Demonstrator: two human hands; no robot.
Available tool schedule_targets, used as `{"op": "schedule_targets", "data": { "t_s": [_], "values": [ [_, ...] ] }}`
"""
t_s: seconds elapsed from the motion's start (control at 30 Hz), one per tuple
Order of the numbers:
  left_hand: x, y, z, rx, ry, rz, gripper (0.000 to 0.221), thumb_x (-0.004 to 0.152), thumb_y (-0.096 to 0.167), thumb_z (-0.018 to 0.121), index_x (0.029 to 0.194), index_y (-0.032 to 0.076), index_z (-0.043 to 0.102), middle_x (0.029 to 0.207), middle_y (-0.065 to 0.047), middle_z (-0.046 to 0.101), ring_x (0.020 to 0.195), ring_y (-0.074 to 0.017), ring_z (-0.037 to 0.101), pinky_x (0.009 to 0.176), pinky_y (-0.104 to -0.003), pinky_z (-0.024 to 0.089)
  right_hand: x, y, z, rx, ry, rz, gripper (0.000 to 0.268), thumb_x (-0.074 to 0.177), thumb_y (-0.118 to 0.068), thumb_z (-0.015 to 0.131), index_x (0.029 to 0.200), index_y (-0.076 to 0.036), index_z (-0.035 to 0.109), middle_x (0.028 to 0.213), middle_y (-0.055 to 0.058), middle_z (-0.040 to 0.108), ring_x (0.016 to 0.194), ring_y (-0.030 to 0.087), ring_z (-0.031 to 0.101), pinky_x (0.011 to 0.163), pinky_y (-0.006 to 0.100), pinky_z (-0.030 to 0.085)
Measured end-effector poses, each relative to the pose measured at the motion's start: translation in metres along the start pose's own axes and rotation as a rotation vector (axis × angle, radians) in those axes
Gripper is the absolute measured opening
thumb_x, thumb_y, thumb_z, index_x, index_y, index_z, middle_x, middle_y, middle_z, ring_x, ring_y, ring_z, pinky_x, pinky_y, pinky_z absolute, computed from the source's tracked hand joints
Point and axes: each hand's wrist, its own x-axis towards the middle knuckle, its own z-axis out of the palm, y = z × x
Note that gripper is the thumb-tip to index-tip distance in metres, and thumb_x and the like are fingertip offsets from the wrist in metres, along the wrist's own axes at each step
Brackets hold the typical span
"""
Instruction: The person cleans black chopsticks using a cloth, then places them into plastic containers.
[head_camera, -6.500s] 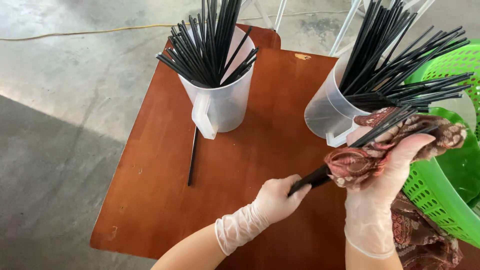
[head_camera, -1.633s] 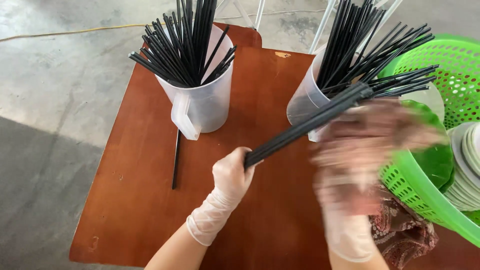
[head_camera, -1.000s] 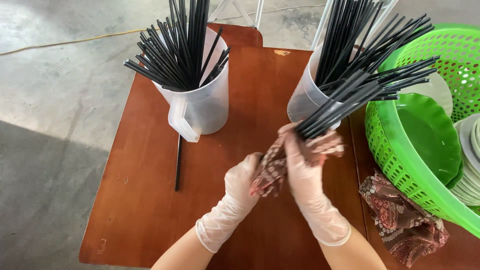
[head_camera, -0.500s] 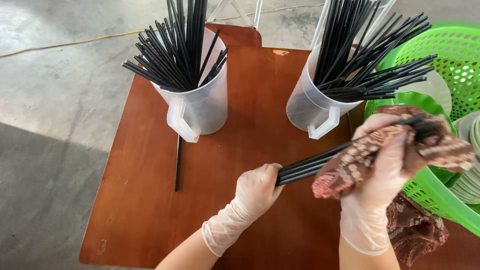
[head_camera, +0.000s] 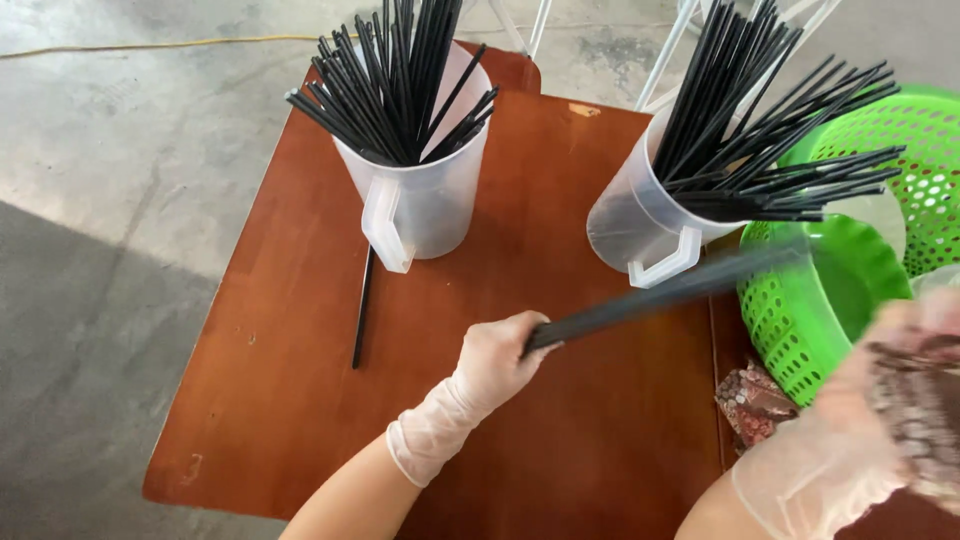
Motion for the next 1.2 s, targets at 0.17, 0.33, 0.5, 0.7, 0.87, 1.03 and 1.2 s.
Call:
{"op": "schedule_targets", "data": {
  "t_s": [0.17, 0.33, 0.5, 0.7, 0.87, 1.03, 1.2],
  "values": [
    [-0.015, -0.018, 0.020, -0.560, 0.081, -0.383, 0.016, 0.105, 0.014, 0.064, 0.097, 0.001, 0.069, 0.074, -0.003, 0.060, 0.066, -0.0151, 0.052, 0.061, -0.031, 0.046, -0.046, -0.010, 0.072, 0.034, -0.435, 0.099, 0.022, 0.099, -0.019, 0.076, 0.110, -0.002, 0.068, 0.098, 0.003, 0.072, 0.086, 0.010, 0.067, 0.076, 0.027, 0.057],
    [-0.015, -0.009, 0.016, -1.072, 0.145, -0.737, 0.028, 0.099, 0.021, 0.048, 0.114, 0.006, 0.067, 0.089, -0.001, 0.072, 0.078, -0.0149, 0.065, 0.068, -0.031, 0.055, -0.141, 0.006, 0.168, 0.322, -0.973, 0.311, 0.023, 0.093, -0.020, 0.079, 0.101, 0.001, 0.075, 0.092, 0.004, 0.076, 0.084, 0.010, 0.071, 0.075, 0.027, 0.059],
    [-0.012, -0.018, 0.031, -0.819, 0.026, -0.458, 0.022, 0.099, 0.014, 0.055, 0.116, 0.006, 0.065, 0.100, 0.001, 0.073, 0.091, -0.0111, 0.068, 0.080, -0.029, 0.058, -0.148, 0.045, 0.166, 0.603, -0.738, 0.659, 0.018, 0.100, -0.013, 0.068, 0.110, 0.002, 0.072, 0.098, 0.001, 0.071, 0.092, 0.009, 0.065, 0.083, 0.027, 0.054],
    [-0.022, -0.008, 0.039, -0.543, -0.172, -0.333, 0.019, 0.099, 0.013, 0.057, 0.111, 0.003, 0.067, 0.090, -0.001, 0.070, 0.083, -0.0105, 0.058, 0.077, -0.029, 0.053, -0.121, 0.057, 0.143, 0.682, -0.309, 0.657, 0.030, 0.101, -0.011, 0.059, 0.130, -0.005, 0.052, 0.110, 0.002, 0.067, 0.097, 0.013, 0.065, 0.085, 0.030, 0.057],
    [-0.016, 0.023, 0.032, -0.222, -0.353, -0.373, 0.022, 0.101, 0.027, 0.064, 0.094, 0.007, 0.063, 0.068, -0.010, 0.058, 0.059, -0.0245, 0.055, 0.060, -0.035, 0.050, -0.080, 0.005, 0.106, 0.604, -0.103, 0.459, 0.041, 0.114, -0.031, 0.057, 0.142, -0.003, 0.048, 0.123, 0.016, 0.067, 0.100, 0.026, 0.071, 0.076, 0.039, 0.061],
    [-0.016, 0.033, 0.035, -0.182, -0.398, -0.247, 0.021, 0.100, 0.031, 0.066, 0.096, 0.010, 0.065, 0.068, -0.009, 0.060, 0.058, -0.0255, 0.058, 0.058, -0.035, 0.052, -0.082, -0.019, 0.081, 0.765, -0.164, 0.282, 0.050, 0.112, -0.041, 0.055, 0.139, 0.001, 0.046, 0.128, 0.019, 0.062, 0.103, 0.030, 0.067, 0.076, 0.041, 0.061],
    [-0.020, 0.031, 0.035, -0.101, -0.378, -0.070, 0.022, 0.099, 0.031, 0.071, 0.092, 0.012, 0.064, 0.068, -0.006, 0.063, 0.058, -0.0275, 0.062, 0.055, -0.035, 0.053, -0.030, 0.029, -0.017, 0.380, 0.078, 0.178, 0.045, 0.106, -0.029, 0.059, 0.139, -0.001, 0.047, 0.124, 0.018, 0.063, 0.100, 0.028, 0.068, 0.077, 0.041, 0.061]
  ]
}}
